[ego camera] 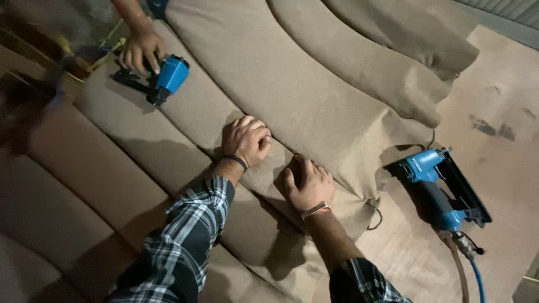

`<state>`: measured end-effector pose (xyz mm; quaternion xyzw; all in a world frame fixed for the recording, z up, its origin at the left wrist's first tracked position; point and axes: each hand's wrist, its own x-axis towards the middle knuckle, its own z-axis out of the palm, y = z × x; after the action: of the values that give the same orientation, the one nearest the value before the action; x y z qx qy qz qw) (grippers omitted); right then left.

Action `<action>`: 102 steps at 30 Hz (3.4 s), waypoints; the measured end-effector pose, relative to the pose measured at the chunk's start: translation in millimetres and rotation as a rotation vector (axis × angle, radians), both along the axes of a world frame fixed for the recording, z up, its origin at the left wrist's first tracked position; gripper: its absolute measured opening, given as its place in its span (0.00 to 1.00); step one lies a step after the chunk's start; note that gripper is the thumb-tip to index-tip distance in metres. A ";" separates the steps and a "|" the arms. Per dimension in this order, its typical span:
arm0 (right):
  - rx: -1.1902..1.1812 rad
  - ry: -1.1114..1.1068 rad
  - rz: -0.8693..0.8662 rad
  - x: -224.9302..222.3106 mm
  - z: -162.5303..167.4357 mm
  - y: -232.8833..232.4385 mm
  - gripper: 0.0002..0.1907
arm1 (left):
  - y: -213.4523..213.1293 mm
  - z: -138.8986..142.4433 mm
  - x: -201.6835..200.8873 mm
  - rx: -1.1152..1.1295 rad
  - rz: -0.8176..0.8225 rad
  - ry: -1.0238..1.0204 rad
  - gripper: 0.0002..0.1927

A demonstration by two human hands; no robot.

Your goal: The person stretches tan upholstery fabric over the padded back of a seat frame on a workbench, pulling the fabric taut and smoothing it with both hands. They use a pneumatic nail gun to staple the fabric edge to the wooden frame, repositioning the fabric between fastening.

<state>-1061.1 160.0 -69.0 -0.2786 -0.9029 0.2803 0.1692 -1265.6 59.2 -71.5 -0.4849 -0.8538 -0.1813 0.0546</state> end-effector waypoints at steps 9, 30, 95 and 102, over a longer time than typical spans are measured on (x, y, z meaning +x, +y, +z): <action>0.045 0.016 -0.012 -0.3 -3.3 0.4 0.23 | -1.2 -2.1 -1.8 0.085 -0.047 0.000 0.07; 0.026 0.048 0.010 4.2 -3.3 4.6 0.23 | 4.2 8.5 6.5 0.052 -0.017 -0.005 0.07; 0.033 0.045 -0.016 14.3 -5.3 3.1 0.23 | 2.1 -1.1 13.0 0.077 -0.046 0.053 0.05; 0.046 -0.058 0.018 13.8 -10.2 6.3 0.26 | 3.0 -5.8 11.2 0.055 -0.042 0.044 0.05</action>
<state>-1047.2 166.3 -79.2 -0.2746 -0.9160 0.2529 0.1466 -1254.4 62.2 -77.3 -0.5049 -0.8367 -0.1952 0.0826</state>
